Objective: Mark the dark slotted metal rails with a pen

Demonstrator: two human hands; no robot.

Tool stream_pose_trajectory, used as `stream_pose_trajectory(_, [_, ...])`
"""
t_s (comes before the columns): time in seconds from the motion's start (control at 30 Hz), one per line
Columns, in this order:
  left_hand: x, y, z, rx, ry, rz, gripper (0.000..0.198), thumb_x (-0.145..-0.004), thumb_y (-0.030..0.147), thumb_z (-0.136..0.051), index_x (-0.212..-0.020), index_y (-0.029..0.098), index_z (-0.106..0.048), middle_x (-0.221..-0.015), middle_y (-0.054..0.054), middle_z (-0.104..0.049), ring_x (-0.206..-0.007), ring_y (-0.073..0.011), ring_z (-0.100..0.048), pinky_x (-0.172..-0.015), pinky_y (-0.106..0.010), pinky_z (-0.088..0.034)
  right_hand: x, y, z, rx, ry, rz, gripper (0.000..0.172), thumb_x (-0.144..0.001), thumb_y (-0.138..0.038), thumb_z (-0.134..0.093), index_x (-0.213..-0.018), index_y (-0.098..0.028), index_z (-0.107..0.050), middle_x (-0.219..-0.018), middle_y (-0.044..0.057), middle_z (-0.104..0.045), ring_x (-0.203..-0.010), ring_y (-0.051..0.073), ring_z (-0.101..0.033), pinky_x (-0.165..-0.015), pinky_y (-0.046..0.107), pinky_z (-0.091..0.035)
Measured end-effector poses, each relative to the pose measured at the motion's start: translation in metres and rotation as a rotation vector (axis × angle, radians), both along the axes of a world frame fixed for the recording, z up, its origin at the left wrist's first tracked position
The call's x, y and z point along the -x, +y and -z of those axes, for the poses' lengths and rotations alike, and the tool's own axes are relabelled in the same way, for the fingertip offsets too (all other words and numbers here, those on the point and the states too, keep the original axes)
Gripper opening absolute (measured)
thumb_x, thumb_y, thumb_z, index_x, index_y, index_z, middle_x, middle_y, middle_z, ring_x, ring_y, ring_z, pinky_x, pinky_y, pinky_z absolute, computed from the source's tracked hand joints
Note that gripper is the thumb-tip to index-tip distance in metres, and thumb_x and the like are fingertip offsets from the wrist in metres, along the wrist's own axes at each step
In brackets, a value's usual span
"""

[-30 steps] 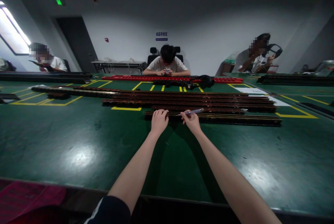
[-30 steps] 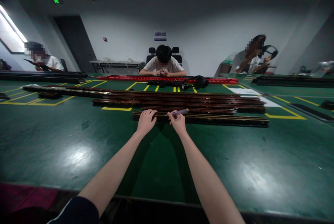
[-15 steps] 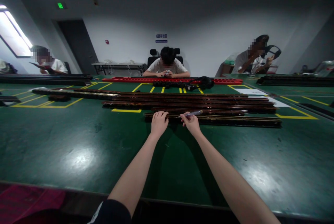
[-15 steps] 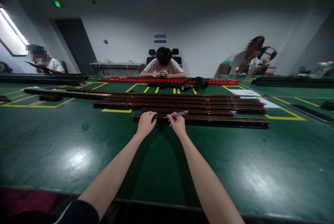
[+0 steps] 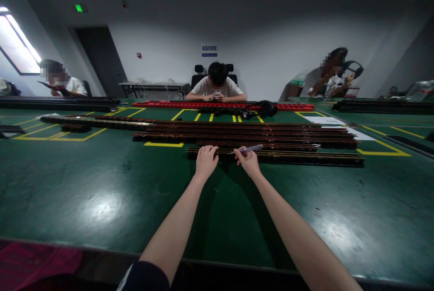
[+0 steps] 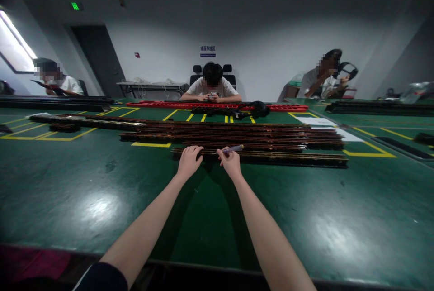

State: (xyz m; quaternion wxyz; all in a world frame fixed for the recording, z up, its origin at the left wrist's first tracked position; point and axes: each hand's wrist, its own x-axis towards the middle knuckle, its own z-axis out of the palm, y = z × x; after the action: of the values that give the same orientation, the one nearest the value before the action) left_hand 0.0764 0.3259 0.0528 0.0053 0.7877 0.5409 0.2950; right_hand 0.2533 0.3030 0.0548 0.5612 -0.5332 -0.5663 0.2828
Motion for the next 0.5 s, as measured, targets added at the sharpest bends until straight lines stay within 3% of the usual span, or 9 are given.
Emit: stream_pose_trajectory(0.5, [0.0004, 0.0008, -0.0002, 0.016, 0.009, -0.008, 0.037, -0.089, 0.020, -0.051, -0.125, 0.017, -0.059, -0.126, -0.009, -0.062, -0.123, -0.0232, -0.052, -0.114, -0.045, -0.034, -0.0001, 0.0009, 0.0024, -0.021, -0.019, 0.006, 0.055, -0.071, -0.074, -0.058, -0.069, -0.018, -0.057, -0.059, 0.004, -0.063, -0.043, 0.013, -0.056, -0.045, 0.024, -0.046])
